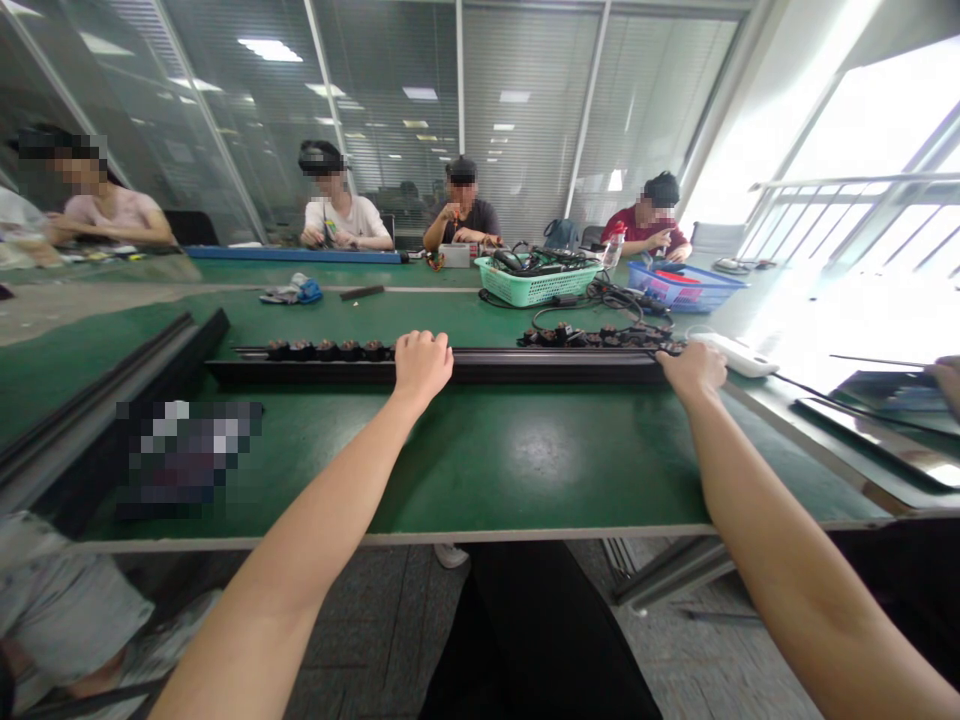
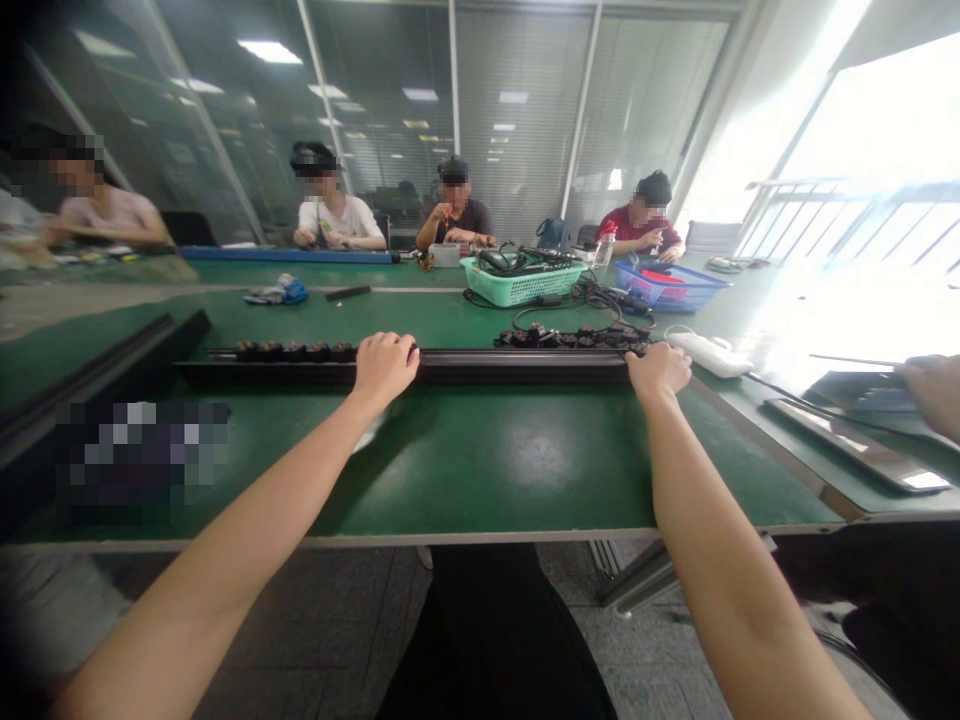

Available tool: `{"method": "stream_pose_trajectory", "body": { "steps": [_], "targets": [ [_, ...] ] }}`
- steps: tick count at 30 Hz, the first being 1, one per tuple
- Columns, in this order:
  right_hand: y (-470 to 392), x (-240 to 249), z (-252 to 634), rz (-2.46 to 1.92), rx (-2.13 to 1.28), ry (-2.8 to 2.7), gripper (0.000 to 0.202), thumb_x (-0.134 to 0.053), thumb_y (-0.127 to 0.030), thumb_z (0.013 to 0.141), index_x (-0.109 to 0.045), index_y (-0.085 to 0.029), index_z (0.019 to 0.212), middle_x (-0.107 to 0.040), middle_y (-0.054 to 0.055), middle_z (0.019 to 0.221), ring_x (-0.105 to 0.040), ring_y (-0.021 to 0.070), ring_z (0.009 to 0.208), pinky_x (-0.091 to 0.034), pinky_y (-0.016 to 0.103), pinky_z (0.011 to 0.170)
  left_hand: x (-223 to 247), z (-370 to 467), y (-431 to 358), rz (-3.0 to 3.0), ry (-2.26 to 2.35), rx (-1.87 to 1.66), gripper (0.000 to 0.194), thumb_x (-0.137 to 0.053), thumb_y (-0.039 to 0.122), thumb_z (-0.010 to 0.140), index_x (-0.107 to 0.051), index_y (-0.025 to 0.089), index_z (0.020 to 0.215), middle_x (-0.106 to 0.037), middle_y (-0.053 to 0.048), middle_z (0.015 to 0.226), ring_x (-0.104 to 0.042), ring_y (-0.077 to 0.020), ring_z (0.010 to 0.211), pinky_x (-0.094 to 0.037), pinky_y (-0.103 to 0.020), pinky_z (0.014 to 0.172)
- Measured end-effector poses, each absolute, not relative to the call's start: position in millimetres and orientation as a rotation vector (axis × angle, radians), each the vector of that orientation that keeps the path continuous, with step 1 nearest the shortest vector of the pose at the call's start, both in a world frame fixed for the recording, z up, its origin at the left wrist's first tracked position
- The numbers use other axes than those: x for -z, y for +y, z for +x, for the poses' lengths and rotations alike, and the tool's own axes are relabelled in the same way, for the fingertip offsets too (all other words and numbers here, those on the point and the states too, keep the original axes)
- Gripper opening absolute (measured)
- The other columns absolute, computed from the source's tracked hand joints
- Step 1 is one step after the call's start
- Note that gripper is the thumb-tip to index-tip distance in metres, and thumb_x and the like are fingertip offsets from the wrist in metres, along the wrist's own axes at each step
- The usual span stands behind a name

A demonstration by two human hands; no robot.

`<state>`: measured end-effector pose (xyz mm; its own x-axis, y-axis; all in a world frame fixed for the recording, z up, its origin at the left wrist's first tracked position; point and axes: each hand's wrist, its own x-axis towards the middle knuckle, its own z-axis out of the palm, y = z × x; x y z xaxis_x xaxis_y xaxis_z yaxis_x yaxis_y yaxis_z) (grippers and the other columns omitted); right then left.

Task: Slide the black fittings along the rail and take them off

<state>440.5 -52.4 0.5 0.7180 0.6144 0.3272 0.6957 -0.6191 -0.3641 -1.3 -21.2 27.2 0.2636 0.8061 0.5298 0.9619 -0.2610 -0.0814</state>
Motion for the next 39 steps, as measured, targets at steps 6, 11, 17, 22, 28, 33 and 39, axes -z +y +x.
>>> {"method": "stream_pose_trajectory", "body": {
  "steps": [6,11,17,22,28,33,39],
  "targets": [
    [-52.1,-0.9,440.1,-2.454,0.221,-0.987,0.051,-0.070,-0.046,0.092,-0.071,-0.005,0.123,-0.065,0.030,0.127,-0.061,0.0409,0.122,-0.051,0.050,0.100,-27.1,-1.7,-21.1,-2.158,-1.611,0.561,0.033,-0.044,0.026,0.104,-0.073,0.016,0.114,-0.072,-0.018,0.112,-0.061,-0.0343,0.113,-0.040,-0.046,0.098],
    [-51.4,-0.6,440.8,-2.448,0.203,-0.961,0.049,-0.071,-0.046,0.091,-0.071,-0.007,0.121,-0.065,0.029,0.126,-0.061,0.0404,0.121,-0.051,0.051,0.100,-26.6,-1.6,-20.9,-2.163,-1.614,0.571,0.033,-0.043,0.026,0.104,-0.073,0.016,0.114,-0.072,-0.019,0.112,-0.061,-0.0348,0.113,-0.040,-0.046,0.098],
    [-48.1,2.3,443.5,-2.428,0.126,-0.889,0.056,-0.074,-0.049,0.089,-0.069,-0.007,0.126,-0.061,0.031,0.132,-0.057,0.0421,0.126,-0.049,0.054,0.104,-26.7,-1.8,-21.3,-2.154,-1.607,0.552,0.032,-0.043,0.027,0.104,-0.072,0.016,0.113,-0.072,-0.018,0.112,-0.061,-0.0341,0.113,-0.041,-0.046,0.098],
    [-46.6,4.8,443.9,-2.450,0.169,-0.845,0.059,-0.074,-0.055,0.088,-0.069,-0.007,0.122,-0.052,0.034,0.139,-0.049,0.0450,0.133,-0.046,0.057,0.106,-27.3,-1.9,-21.4,-2.166,-1.610,0.560,0.033,-0.043,0.027,0.104,-0.073,0.017,0.114,-0.072,-0.019,0.112,-0.061,-0.0348,0.113,-0.041,-0.047,0.098],
    [-47.4,3.0,439.6,-2.449,0.140,-0.843,0.057,-0.072,-0.052,0.090,-0.068,-0.007,0.125,-0.048,0.033,0.143,-0.045,0.0455,0.135,-0.042,0.058,0.110,-27.0,-2.0,-20.8,-2.169,-1.616,0.551,0.035,-0.041,0.028,0.104,-0.073,0.017,0.115,-0.071,-0.019,0.113,-0.060,-0.0349,0.114,-0.041,-0.048,0.098],
    [-47.7,3.7,440.1,-2.409,0.145,-0.845,0.053,-0.073,-0.046,0.089,-0.070,-0.007,0.125,-0.049,0.032,0.143,-0.045,0.0458,0.136,-0.040,0.059,0.111,-26.6,-1.9,-21.1,-2.168,-1.620,0.553,0.035,-0.042,0.029,0.104,-0.073,0.017,0.116,-0.071,-0.019,0.113,-0.060,-0.0349,0.114,-0.041,-0.048,0.098],
    [-46.3,5.3,443.1,-2.428,0.156,-0.836,0.053,-0.073,-0.048,0.090,-0.070,-0.007,0.123,-0.051,0.031,0.140,-0.047,0.0434,0.135,-0.042,0.056,0.111,-26.0,-2.0,-20.6,-2.153,-1.602,0.543,0.035,-0.041,0.027,0.103,-0.073,0.016,0.116,-0.072,-0.018,0.112,-0.061,-0.0343,0.112,-0.042,-0.047,0.097]
  ]
}}
